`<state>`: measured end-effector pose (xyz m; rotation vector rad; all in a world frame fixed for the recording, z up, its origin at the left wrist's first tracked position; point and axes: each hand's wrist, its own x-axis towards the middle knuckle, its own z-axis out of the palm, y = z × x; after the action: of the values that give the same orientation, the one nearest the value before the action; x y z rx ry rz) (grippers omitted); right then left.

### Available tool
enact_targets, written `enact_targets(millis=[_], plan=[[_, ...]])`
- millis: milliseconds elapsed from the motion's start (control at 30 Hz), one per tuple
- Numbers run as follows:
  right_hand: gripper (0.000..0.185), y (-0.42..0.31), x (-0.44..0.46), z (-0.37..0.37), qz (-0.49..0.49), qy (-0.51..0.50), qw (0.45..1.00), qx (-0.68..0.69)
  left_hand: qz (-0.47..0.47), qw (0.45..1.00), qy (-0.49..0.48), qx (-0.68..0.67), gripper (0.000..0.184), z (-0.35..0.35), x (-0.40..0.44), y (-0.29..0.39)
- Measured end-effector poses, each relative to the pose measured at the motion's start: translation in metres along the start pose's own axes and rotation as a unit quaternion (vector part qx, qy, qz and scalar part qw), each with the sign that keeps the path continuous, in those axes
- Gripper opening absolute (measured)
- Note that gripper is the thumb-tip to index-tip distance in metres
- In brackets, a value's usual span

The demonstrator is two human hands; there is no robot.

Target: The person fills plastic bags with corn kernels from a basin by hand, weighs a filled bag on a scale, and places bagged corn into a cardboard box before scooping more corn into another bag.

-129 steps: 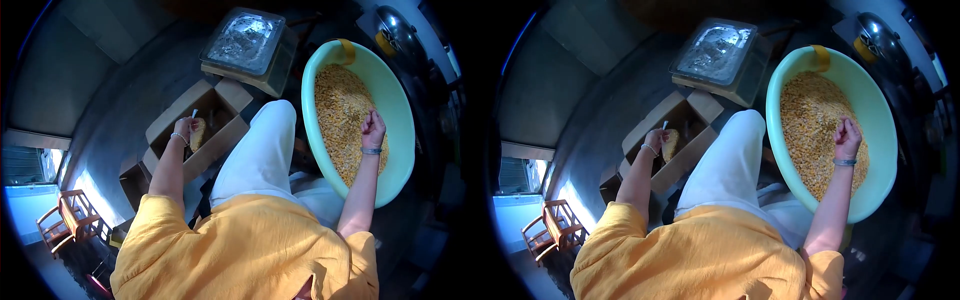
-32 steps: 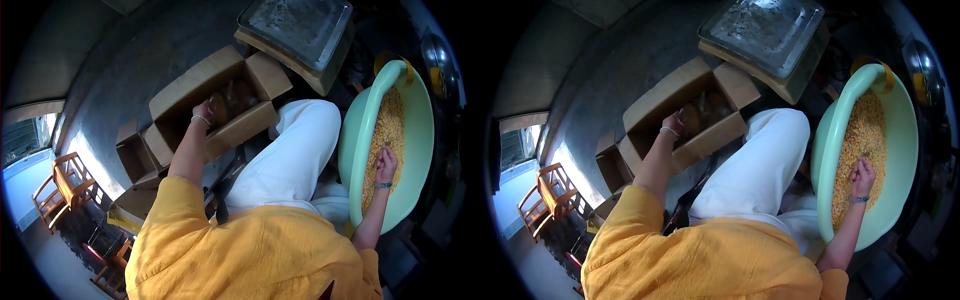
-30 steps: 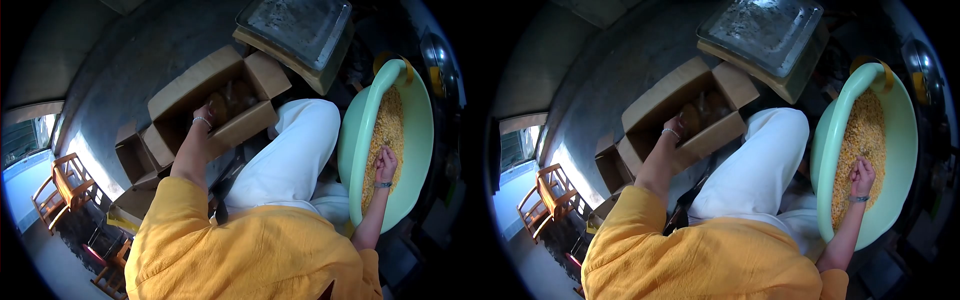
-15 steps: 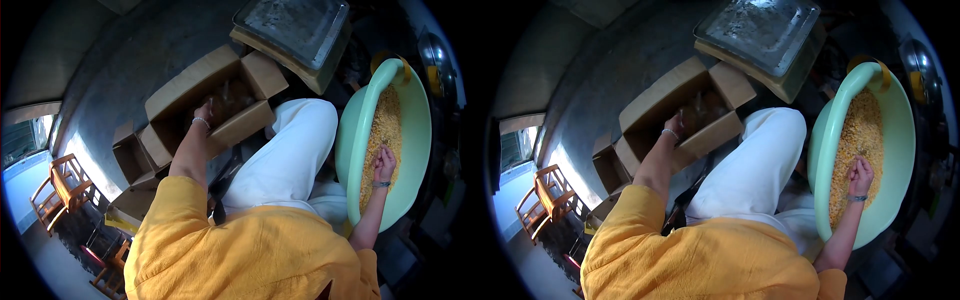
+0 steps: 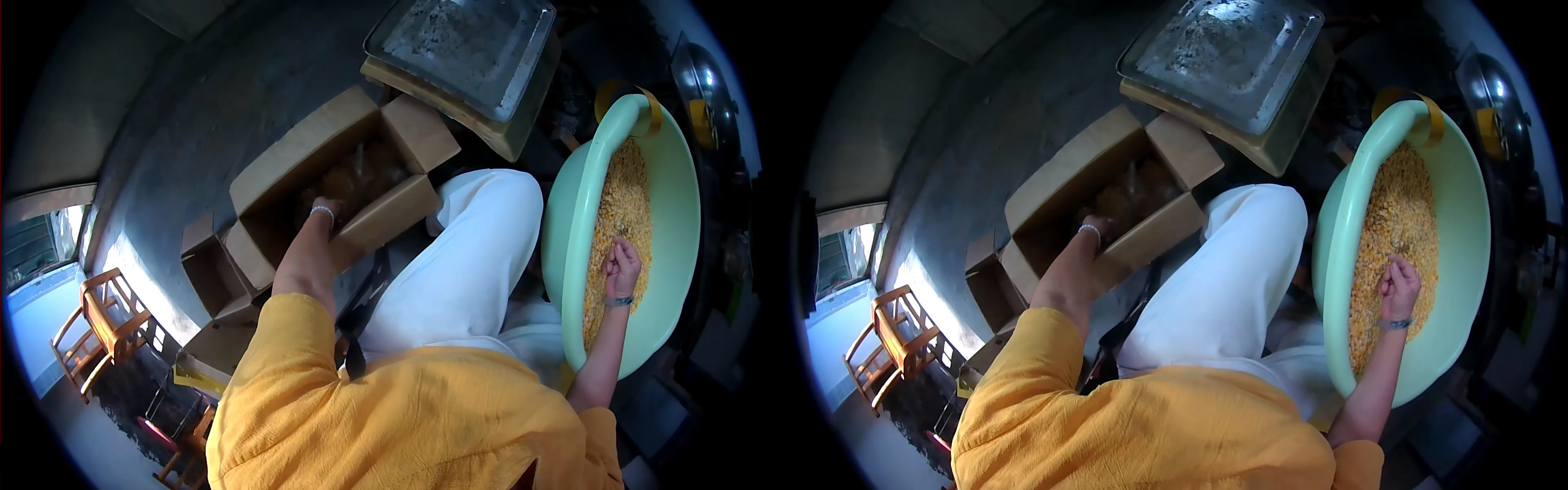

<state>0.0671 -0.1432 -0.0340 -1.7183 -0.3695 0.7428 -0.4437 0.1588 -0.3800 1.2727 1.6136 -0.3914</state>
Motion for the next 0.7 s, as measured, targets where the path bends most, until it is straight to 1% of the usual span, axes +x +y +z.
enact_targets(millis=[33,133,233,333,433,533,567,600,633,700], plan=[[0.016,0.000,0.000,0.000,0.003,-0.001,1.000,0.002,-0.012,0.997,0.004,-0.082,0.027,0.000,-0.005,0.001],[0.017,0.001,0.000,0.001,0.004,0.004,1.000,-0.007,0.074,0.993,0.085,0.026,0.024,-0.004,-0.028,0.014],[0.017,0.001,0.000,0.001,0.006,0.002,1.000,-0.008,0.014,0.993,-0.016,-0.120,0.029,-0.008,-0.031,0.018],[0.017,0.001,0.000,0.002,0.010,0.006,1.000,-0.012,0.049,0.992,-0.029,-0.112,0.032,-0.002,-0.014,0.009],[0.017,0.002,0.000,0.000,0.008,0.006,1.000,-0.019,-0.010,0.974,0.007,-0.227,0.033,0.020,0.032,-0.018],[0.018,0.003,0.002,-0.002,0.008,0.002,1.000,-0.023,0.028,0.974,0.023,-0.222,0.032,0.031,0.049,-0.034],[0.018,0.003,0.002,-0.002,0.008,0.002,1.000,-0.021,0.026,0.985,0.069,-0.156,0.032,0.027,0.034,-0.024],[0.018,0.002,0.001,-0.001,0.008,0.002,1.000,-0.019,0.025,0.989,0.115,-0.089,0.031,0.014,0.003,-0.001],[0.018,0.002,0.001,0.000,0.009,0.001,1.000,-0.017,0.023,0.986,0.161,-0.022,0.031,0.006,-0.017,0.014],[0.018,0.002,0.000,0.000,0.010,0.001,1.000,-0.011,0.065,0.986,0.140,-0.070,0.030,0.019,0.007,-0.007]])
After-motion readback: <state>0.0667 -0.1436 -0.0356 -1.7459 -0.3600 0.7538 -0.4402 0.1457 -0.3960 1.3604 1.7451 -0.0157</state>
